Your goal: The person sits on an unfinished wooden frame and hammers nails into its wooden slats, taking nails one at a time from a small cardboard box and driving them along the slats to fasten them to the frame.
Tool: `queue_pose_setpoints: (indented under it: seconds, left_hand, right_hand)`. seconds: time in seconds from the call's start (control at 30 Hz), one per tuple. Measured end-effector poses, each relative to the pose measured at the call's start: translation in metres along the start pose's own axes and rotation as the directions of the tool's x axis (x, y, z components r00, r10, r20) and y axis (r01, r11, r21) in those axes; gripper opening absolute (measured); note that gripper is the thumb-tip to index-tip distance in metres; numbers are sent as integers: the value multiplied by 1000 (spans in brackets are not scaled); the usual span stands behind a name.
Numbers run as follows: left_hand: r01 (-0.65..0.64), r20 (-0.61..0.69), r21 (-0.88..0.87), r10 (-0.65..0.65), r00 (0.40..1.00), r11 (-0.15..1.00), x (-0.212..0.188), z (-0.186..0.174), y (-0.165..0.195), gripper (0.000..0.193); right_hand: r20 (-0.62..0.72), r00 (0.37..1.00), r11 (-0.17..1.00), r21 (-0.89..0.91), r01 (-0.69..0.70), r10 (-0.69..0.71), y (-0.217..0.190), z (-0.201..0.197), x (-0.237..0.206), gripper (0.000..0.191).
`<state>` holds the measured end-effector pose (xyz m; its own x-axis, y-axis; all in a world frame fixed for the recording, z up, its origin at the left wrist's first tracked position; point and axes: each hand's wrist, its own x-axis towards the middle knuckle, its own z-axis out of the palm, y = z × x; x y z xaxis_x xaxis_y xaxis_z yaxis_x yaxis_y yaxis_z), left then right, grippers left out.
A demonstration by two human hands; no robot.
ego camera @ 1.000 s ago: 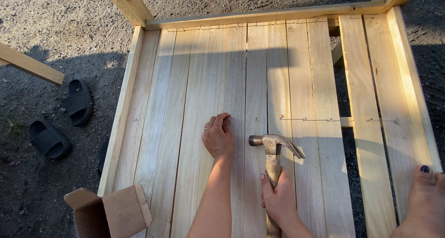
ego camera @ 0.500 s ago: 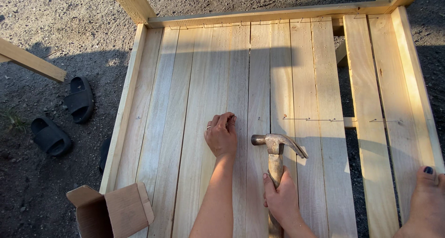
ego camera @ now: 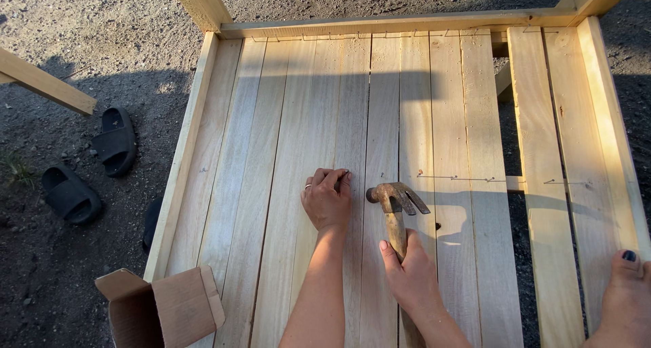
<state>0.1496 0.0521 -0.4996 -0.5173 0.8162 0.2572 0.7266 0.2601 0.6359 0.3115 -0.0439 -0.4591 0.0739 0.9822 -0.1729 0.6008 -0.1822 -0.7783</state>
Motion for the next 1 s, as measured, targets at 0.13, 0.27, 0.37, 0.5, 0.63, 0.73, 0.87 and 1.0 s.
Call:
queue_pose_setpoints:
  seconds: [0.13,0.27,0.37,0.5,0.63,0.73,0.87,1.0]
  left_hand:
    - [-3,-10,-14,3,1000,1000,0,1,-1,11]
    - [-11,-16,-19,11,1000,1000,1,2,-2,9]
    - [-14,-15,-14,13,1000,1000,1,2,-2,9]
    - [-12,-28,-13,12,1000,1000,2,2,-1,9]
    - [-6,-23,-12,5,1000,1000,3,1,1,9]
    - [9,2,-22,-9,1000,1000,3,1,1,10]
    - [0,-9,-34,0,1000,999,3,-2,1,10]
    - [23,15,-57,-23,1000,998,4,-4,2,9]
  right_hand:
    - [22,993,994,-7,-112,112,1,-10,15,38]
    - [-24,992,992,-25,-127,127,-3,-21,13,40]
    - [-15,995,992,-77,-103,102,-14,-27,14,39]
    - [5,993,993,-21,118,-118,-39,-32,28,36]
    - [24,971,971,20,237,-238,-60,-31,42,33]
    - [68,960,962,8,271,-271,-66,-20,45,34]
    - [175,969,971,-134,198,-173,-58,-4,55,36]
    - [107,986,980,-141,143,-128,-35,1,54,35]
